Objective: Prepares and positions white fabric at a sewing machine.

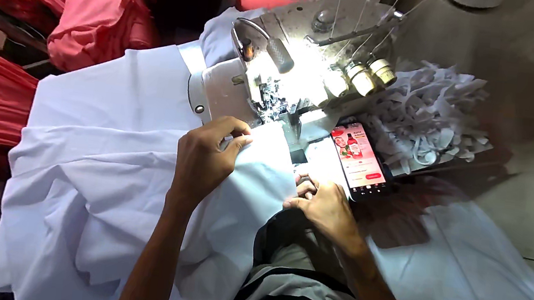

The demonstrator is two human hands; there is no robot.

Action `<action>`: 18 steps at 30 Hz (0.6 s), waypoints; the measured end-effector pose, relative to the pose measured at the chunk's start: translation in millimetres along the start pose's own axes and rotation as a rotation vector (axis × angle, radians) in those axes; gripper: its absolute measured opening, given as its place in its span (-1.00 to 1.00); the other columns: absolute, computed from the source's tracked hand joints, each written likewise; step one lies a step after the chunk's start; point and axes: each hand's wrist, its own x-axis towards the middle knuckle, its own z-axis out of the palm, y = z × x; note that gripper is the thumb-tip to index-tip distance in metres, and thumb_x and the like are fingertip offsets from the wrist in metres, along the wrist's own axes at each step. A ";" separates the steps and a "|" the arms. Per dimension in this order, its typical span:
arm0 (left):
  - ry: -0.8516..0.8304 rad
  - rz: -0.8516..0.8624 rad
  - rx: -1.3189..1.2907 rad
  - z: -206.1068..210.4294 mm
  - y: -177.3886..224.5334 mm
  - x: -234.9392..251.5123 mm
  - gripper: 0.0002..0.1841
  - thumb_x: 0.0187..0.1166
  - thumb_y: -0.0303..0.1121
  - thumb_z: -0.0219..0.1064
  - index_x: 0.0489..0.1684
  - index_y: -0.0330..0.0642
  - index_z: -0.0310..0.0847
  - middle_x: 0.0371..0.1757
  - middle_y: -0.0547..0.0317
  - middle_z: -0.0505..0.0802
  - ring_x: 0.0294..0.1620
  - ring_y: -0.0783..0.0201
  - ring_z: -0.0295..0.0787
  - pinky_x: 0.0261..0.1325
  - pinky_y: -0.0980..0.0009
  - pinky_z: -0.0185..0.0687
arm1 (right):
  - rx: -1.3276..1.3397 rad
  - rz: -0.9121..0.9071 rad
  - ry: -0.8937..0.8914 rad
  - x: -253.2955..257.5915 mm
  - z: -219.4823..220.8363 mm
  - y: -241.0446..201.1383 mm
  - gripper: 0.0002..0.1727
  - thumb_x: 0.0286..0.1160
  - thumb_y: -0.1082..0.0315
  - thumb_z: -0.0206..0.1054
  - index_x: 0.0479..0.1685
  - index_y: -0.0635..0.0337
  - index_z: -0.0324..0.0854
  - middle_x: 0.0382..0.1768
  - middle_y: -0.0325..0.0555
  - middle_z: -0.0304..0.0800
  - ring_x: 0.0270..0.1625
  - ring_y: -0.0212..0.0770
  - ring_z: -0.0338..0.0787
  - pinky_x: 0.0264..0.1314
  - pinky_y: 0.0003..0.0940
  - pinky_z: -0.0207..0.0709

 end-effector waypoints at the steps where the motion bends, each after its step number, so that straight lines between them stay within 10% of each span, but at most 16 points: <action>1: 0.001 0.001 0.013 1.2 0.8 -0.3 -0.85 0.57 -0.25 0.40 -0.03 0.04 0.81 -0.11 0.40 0.89 -0.17 0.48 0.79 -0.16 0.40 0.68 | -0.006 -0.003 0.003 -0.1 0.0 -0.2 -0.47 -0.03 0.14 0.77 0.03 0.02 0.76 -0.43 -0.47 0.80 -0.41 -0.48 0.68 -0.23 -0.40 0.56; 14: 0.056 0.190 0.297 17.1 7.2 -8.6 -0.81 0.64 -0.35 0.29 -0.05 -0.04 0.87 -0.07 0.09 0.81 -0.14 0.10 0.76 -0.23 0.19 0.63 | 0.114 -0.005 -0.034 1.8 -1.3 5.5 -0.80 0.16 0.23 0.69 -0.23 -0.02 0.89 -0.36 -0.43 0.92 -0.31 -0.59 0.83 -0.12 -0.56 0.71; 18: 0.069 0.232 0.376 19.6 14.5 -15.3 -0.72 0.59 -0.46 0.26 0.05 0.05 0.88 0.27 0.04 0.78 0.23 0.00 0.67 0.22 0.08 0.52 | 0.106 -0.012 -0.066 2.9 -3.4 6.7 -0.77 0.15 0.21 0.69 -0.22 -0.02 0.88 -0.35 -0.43 0.92 -0.31 -0.58 0.82 -0.12 -0.54 0.70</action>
